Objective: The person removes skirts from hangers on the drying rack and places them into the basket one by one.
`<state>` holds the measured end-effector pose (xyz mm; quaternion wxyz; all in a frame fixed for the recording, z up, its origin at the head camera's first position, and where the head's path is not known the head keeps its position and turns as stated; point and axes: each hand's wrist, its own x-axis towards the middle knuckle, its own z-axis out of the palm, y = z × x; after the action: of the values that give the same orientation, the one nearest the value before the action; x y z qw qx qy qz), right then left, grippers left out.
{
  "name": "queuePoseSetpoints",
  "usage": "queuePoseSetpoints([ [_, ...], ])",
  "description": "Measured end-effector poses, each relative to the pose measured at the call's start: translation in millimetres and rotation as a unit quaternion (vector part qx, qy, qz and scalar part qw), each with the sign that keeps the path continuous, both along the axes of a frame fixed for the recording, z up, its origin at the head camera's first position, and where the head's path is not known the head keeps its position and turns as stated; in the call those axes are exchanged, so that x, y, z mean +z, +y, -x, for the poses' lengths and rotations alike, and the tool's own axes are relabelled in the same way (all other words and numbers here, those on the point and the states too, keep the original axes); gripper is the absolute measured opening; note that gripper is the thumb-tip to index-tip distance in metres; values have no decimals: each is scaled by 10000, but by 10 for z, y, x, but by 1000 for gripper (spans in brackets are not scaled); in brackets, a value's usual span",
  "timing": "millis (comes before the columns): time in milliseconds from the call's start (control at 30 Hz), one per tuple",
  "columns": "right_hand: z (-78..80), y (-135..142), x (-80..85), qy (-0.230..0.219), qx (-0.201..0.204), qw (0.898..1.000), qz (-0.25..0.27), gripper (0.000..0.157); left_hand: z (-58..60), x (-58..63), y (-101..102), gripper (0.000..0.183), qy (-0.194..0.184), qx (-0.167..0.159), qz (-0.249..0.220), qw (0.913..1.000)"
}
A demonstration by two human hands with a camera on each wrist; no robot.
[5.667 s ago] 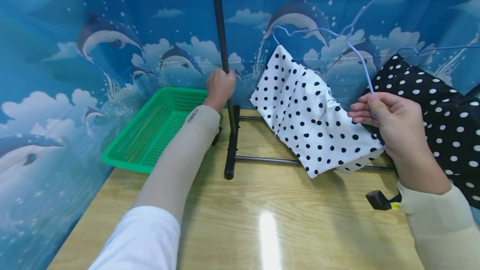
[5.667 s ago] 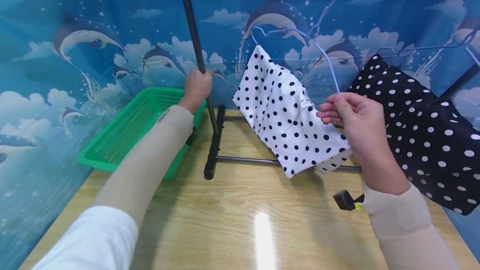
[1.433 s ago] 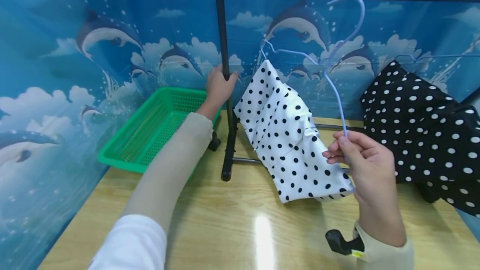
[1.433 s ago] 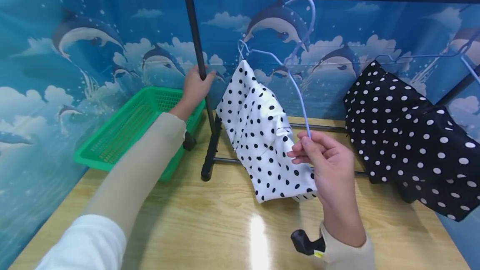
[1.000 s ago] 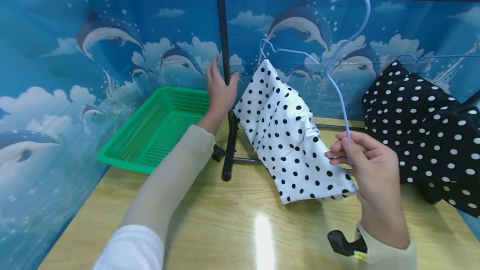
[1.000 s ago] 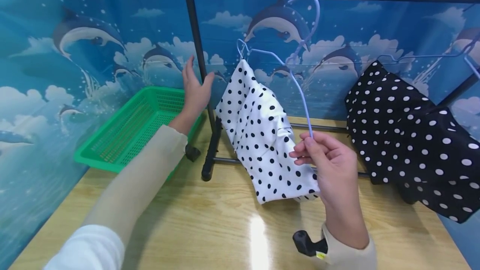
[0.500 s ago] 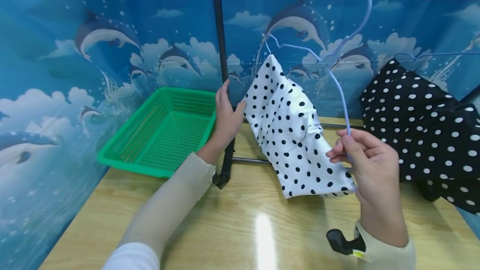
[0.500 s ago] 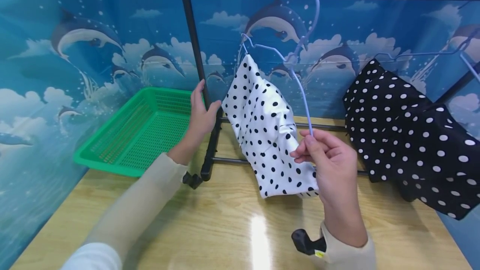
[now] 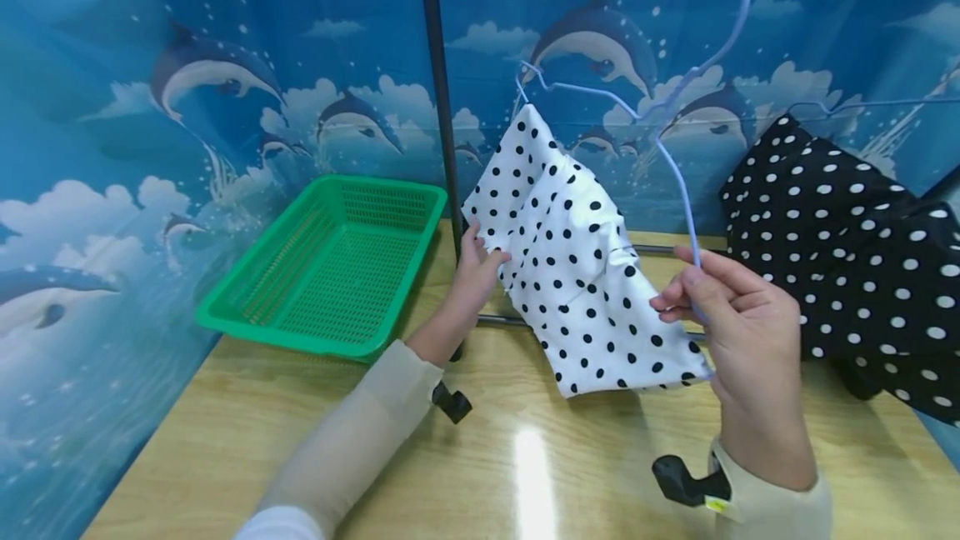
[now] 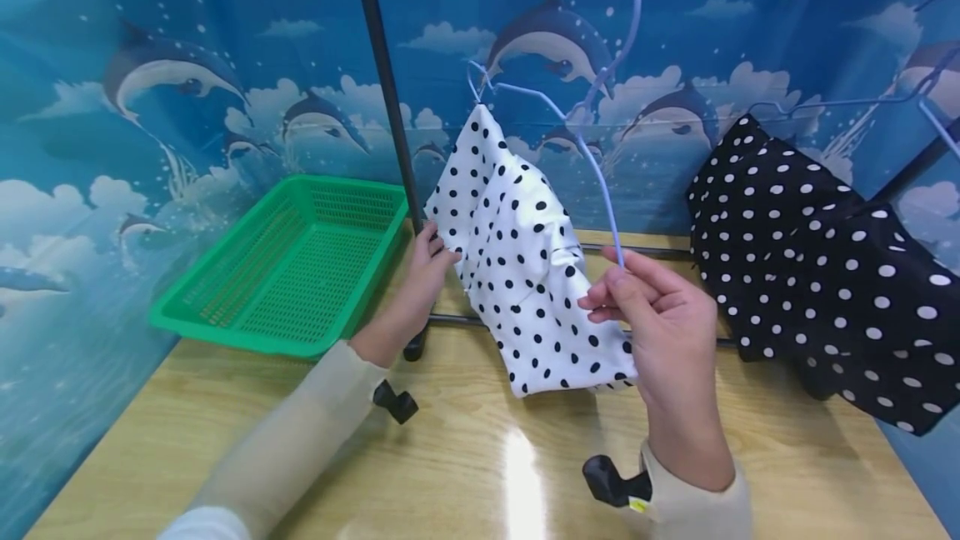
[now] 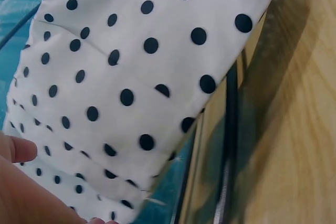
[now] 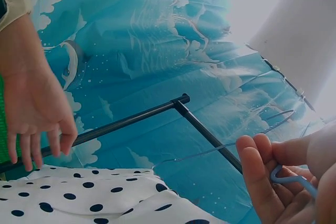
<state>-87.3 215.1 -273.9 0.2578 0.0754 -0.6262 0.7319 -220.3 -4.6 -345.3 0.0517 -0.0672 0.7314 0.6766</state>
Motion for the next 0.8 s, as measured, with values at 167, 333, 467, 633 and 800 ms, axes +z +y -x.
queuePoseSetpoints([
  [167, 0, -15, 1, -38, -12, 9999, 95, 24, 18, -175, -11, 77, -407, 79, -444, 9982],
  [333, 3, -19, 4, -4, 3, 9999, 136, 24, 32, -318, -22, 79, -625, 170, -936, 9935],
  [467, 4, -16, 5, 90, 66, 9997, 197, 24, 58, -418, -32, 81, -824, 75, -1564, 9842],
  [633, 3, -8, 5, 208, 114, 9994, 254, 25, 109, -531, -30, 76, -1089, -415, -2219, 9681],
  [800, 1, -12, 13, 165, 85, 9995, 260, 26, 147, -616, -18, 70, -1224, -760, -2428, 9593],
])
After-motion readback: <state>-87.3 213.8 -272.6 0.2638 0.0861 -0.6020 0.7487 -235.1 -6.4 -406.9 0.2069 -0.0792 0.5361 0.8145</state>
